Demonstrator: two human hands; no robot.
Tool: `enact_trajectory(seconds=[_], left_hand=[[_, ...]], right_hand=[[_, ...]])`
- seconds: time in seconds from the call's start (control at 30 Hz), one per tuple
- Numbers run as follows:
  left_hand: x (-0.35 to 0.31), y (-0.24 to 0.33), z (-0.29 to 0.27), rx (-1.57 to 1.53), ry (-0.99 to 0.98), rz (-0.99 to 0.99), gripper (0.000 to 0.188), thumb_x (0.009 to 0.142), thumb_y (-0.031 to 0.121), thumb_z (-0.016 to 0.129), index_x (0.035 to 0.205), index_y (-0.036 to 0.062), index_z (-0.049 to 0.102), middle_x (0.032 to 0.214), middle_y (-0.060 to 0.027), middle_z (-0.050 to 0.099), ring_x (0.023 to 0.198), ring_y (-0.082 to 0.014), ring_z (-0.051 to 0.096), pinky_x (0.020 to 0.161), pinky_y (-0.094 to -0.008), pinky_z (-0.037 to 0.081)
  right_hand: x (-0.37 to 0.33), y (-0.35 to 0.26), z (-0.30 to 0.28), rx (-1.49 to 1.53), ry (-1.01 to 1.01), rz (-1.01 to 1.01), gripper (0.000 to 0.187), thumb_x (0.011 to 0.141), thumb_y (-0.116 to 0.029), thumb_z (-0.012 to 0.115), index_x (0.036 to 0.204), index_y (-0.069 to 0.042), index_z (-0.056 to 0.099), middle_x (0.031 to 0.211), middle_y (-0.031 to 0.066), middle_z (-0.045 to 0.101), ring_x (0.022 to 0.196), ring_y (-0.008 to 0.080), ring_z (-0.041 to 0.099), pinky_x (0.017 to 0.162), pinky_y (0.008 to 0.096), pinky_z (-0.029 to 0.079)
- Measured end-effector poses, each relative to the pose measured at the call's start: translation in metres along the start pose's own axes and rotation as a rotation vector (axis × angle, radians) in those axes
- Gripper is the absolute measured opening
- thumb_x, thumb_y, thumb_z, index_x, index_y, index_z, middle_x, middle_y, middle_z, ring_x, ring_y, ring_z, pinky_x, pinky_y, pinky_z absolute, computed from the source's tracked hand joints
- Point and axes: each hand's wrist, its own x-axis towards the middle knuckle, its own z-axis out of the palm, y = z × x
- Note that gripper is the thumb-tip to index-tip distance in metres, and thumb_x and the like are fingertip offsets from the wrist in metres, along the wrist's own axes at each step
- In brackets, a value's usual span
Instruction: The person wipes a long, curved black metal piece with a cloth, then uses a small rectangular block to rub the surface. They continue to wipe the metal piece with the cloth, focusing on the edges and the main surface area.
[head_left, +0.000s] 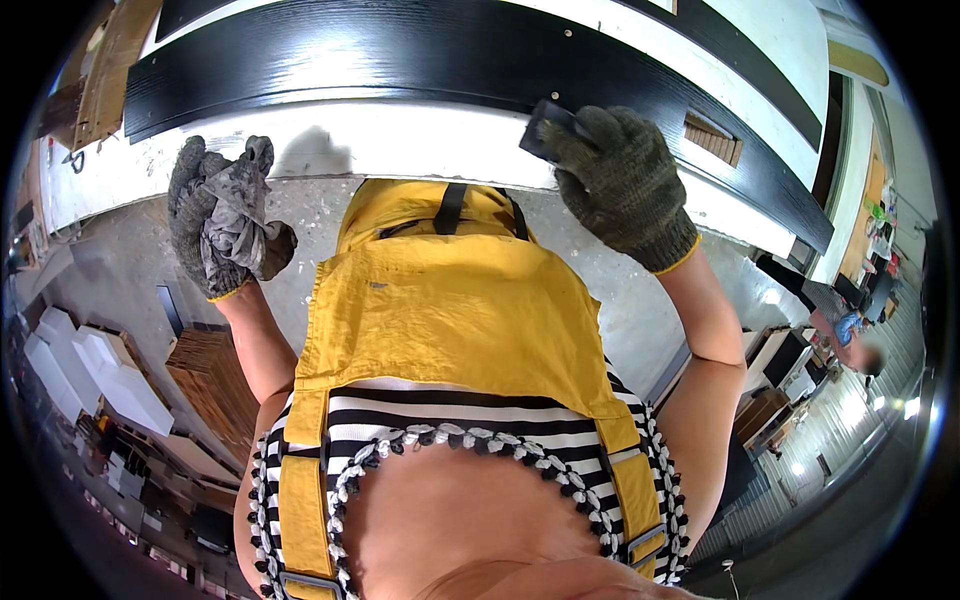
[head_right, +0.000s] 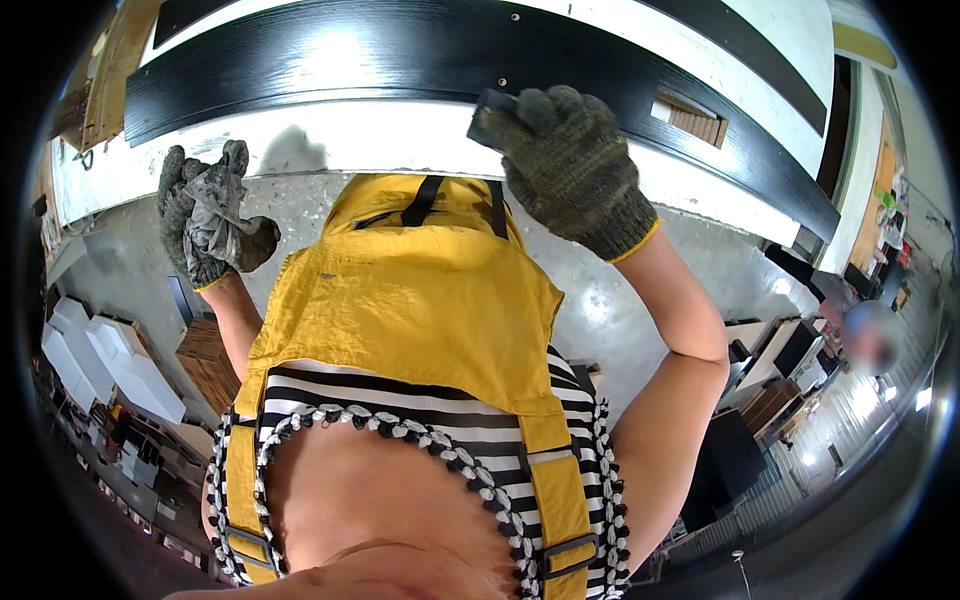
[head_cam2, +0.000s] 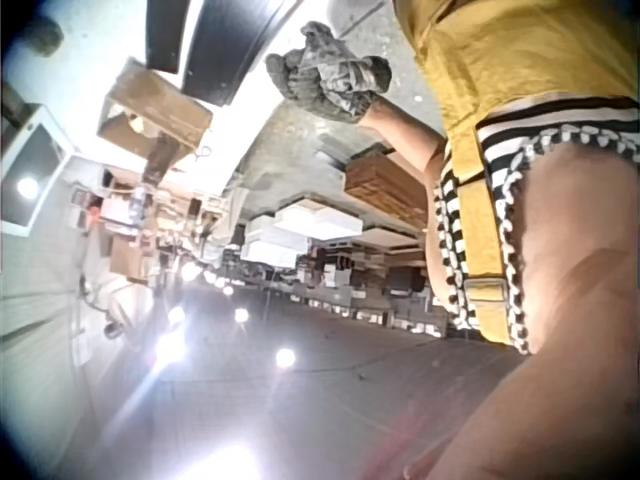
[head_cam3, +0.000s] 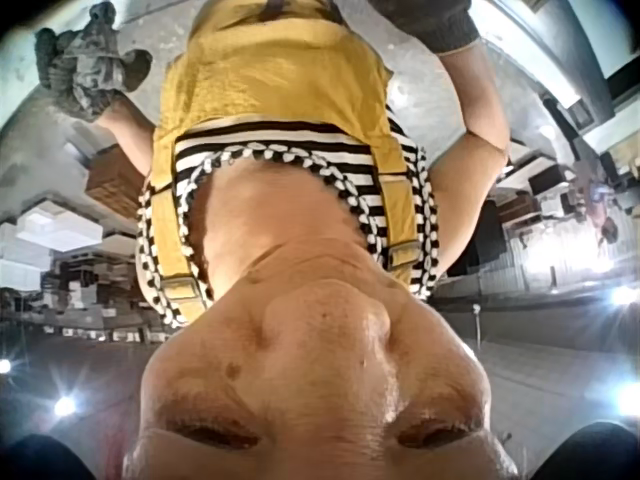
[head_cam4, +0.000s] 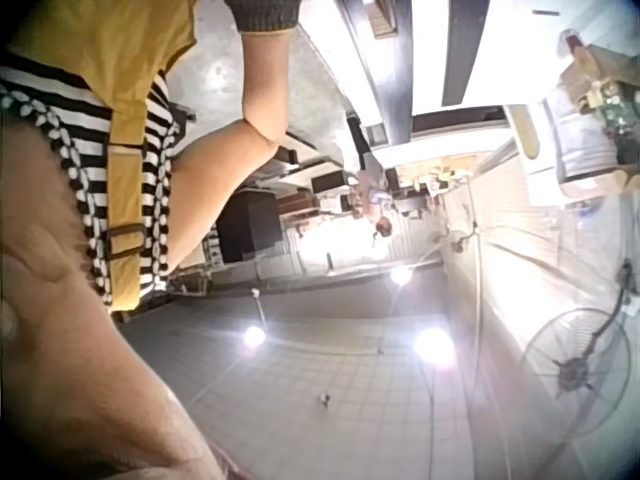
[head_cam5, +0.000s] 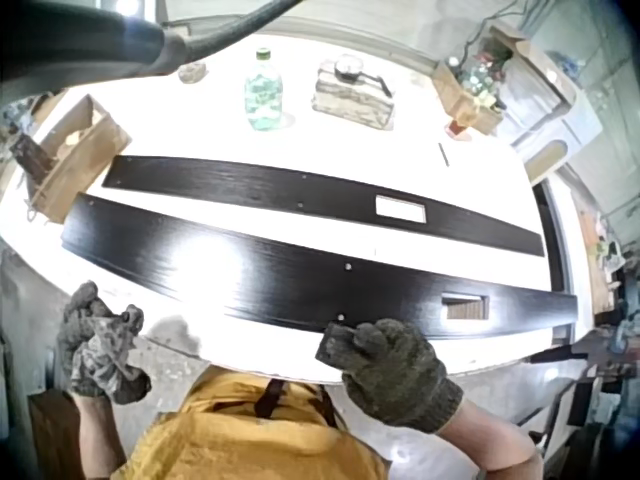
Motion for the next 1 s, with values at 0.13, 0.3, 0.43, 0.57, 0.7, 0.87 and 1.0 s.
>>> enact_trajectory(seconds=[0.13, 0.3, 0.43, 0.57, 0.7, 0.87, 1.0], left_hand=[[0.005, 0.001, -0.011, 0.153, -0.073, -0.003, 0.054, 0.095, 0.012, 0.057, 0.142, -0.0101, 0.043, 0.118, -0.0181, 0.062, 0.108, -0.0317, 0.064, 0.107, -0.0577, 0.045], [0.008, -0.006, -0.031, -0.126, -0.071, -0.150, 0.056, 0.095, 0.012, 0.053, 0.145, -0.0089, 0.039, 0.120, -0.0165, 0.062, 0.110, -0.0289, 0.063, 0.107, -0.0469, 0.048], [0.007, -0.007, -0.031, -0.145, -0.022, -0.187, 0.057, 0.094, 0.011, 0.053, 0.145, -0.0091, 0.039, 0.118, -0.0163, 0.061, 0.107, -0.0274, 0.064, 0.106, -0.0473, 0.049], [0.001, -0.006, -0.022, 0.112, -0.002, -0.065, 0.053, 0.094, 0.010, 0.055, 0.142, -0.0107, 0.043, 0.114, -0.0163, 0.062, 0.104, -0.0268, 0.065, 0.101, -0.0443, 0.052], [0.003, -0.012, -0.024, 0.172, -0.075, 0.013, 0.049, 0.093, 0.009, 0.061, 0.135, -0.0128, 0.050, 0.115, -0.0175, 0.063, 0.102, -0.0259, 0.065, 0.096, -0.0388, 0.056], [0.003, -0.012, -0.027, 0.055, -0.065, 0.036, 0.051, 0.093, 0.010, 0.063, 0.136, -0.0128, 0.049, 0.114, -0.0177, 0.063, 0.101, -0.0258, 0.065, 0.098, -0.0422, 0.055], [-0.002, -0.007, -0.026, 0.203, -0.039, 0.024, 0.048, 0.090, 0.006, 0.066, 0.135, -0.0084, 0.053, 0.111, -0.0154, 0.063, 0.097, -0.0244, 0.065, 0.098, -0.0430, 0.056]], right_hand=[[0.009, -0.004, 0.006, -0.021, -0.020, -0.025, 0.044, 0.076, -0.018, 0.069, 0.120, -0.012, 0.065, 0.101, 0.0070, 0.057, 0.093, 0.0248, 0.056, 0.079, 0.0417, 0.047], [0.010, -0.004, -0.010, -0.016, -0.119, -0.004, 0.042, 0.078, -0.017, 0.066, 0.120, -0.009, 0.066, 0.103, 0.0085, 0.058, 0.094, 0.0254, 0.056, 0.081, 0.0421, 0.046], [0.013, -0.007, 0.002, -0.082, -0.063, -0.052, 0.043, 0.080, -0.018, 0.064, 0.122, -0.008, 0.065, 0.105, 0.0090, 0.058, 0.094, 0.0259, 0.055, 0.081, 0.0420, 0.045], [0.011, -0.006, -0.002, -0.094, -0.089, -0.064, 0.041, 0.081, -0.019, 0.064, 0.121, -0.010, 0.065, 0.107, 0.0087, 0.056, 0.097, 0.0262, 0.054, 0.082, 0.0424, 0.044], [0.017, -0.009, 0.002, -0.079, -0.063, -0.079, 0.041, 0.081, -0.021, 0.065, 0.121, -0.010, 0.065, 0.108, 0.0080, 0.056, 0.098, 0.0259, 0.053, 0.083, 0.0424, 0.044], [0.007, -0.001, -0.015, -0.031, -0.124, 0.000, 0.039, 0.079, -0.019, 0.068, 0.117, -0.013, 0.067, 0.106, 0.0069, 0.057, 0.093, 0.0266, 0.056, 0.080, 0.0428, 0.047], [0.008, 0.002, -0.016, 0.053, -0.084, 0.018, 0.040, 0.076, -0.017, 0.071, 0.116, -0.014, 0.069, 0.106, 0.0081, 0.058, 0.096, 0.0291, 0.058, 0.081, 0.0458, 0.050]])
